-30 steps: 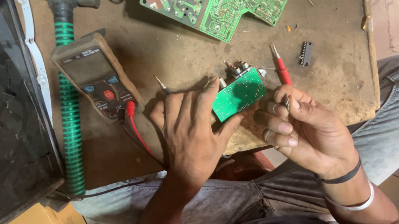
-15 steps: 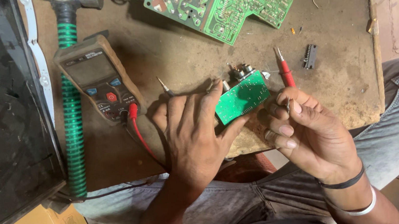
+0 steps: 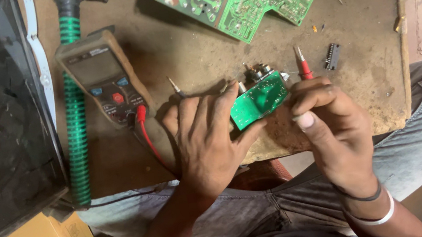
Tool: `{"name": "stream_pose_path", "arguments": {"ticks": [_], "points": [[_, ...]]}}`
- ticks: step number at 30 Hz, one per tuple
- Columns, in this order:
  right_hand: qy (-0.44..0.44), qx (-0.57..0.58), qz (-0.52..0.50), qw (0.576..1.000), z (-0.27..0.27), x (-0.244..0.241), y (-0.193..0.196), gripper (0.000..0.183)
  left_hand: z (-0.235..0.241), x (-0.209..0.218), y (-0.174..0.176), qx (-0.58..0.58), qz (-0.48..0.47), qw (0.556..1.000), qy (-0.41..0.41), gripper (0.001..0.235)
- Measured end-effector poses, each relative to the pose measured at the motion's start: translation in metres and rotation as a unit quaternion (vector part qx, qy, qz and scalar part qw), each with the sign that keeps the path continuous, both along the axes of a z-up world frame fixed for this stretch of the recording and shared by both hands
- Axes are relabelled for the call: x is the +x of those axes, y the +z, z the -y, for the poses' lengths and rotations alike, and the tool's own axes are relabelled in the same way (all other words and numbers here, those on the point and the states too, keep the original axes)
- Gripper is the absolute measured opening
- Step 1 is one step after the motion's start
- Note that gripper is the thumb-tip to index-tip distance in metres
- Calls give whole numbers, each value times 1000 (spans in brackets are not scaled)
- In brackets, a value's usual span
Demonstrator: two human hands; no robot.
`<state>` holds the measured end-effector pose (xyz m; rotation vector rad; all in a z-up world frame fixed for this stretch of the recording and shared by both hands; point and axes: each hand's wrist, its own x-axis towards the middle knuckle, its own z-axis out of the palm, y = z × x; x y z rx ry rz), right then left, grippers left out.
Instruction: The person sits on the floor and uses a multimeter to test points on a small green circuit board. They then use a small white block to scrape or clean the board's surface repeatedly, flipping the board over to work on both sides.
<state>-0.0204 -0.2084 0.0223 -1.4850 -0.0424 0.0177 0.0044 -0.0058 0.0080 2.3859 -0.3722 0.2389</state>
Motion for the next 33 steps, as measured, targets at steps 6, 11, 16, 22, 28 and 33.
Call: {"name": "stream_pose_path", "arguments": {"ticks": [6,11,16,22,28,33], "points": [[33,-397,178,900,-18,31,4,14,-4,-2,-1,-17,18,1000,-11,75],[76,-421,195,883,-25,43,3,13,-5,-3,-5,-25,0,1000,-18,72],[81,-418,215,879,-24,44,-1,14,-6,-3,-7,-20,14,1000,-11,69],[80,-434,238,865,-22,41,-6,16,-7,-5,-8,-24,-3,1000,-16,71],[77,-461,239,851,-22,36,-8,18,-6,-4,-8,-13,0,1000,-17,73],[71,-466,249,846,-25,36,-9,18,-8,-5,-10,-41,7,999,-25,72]]}}
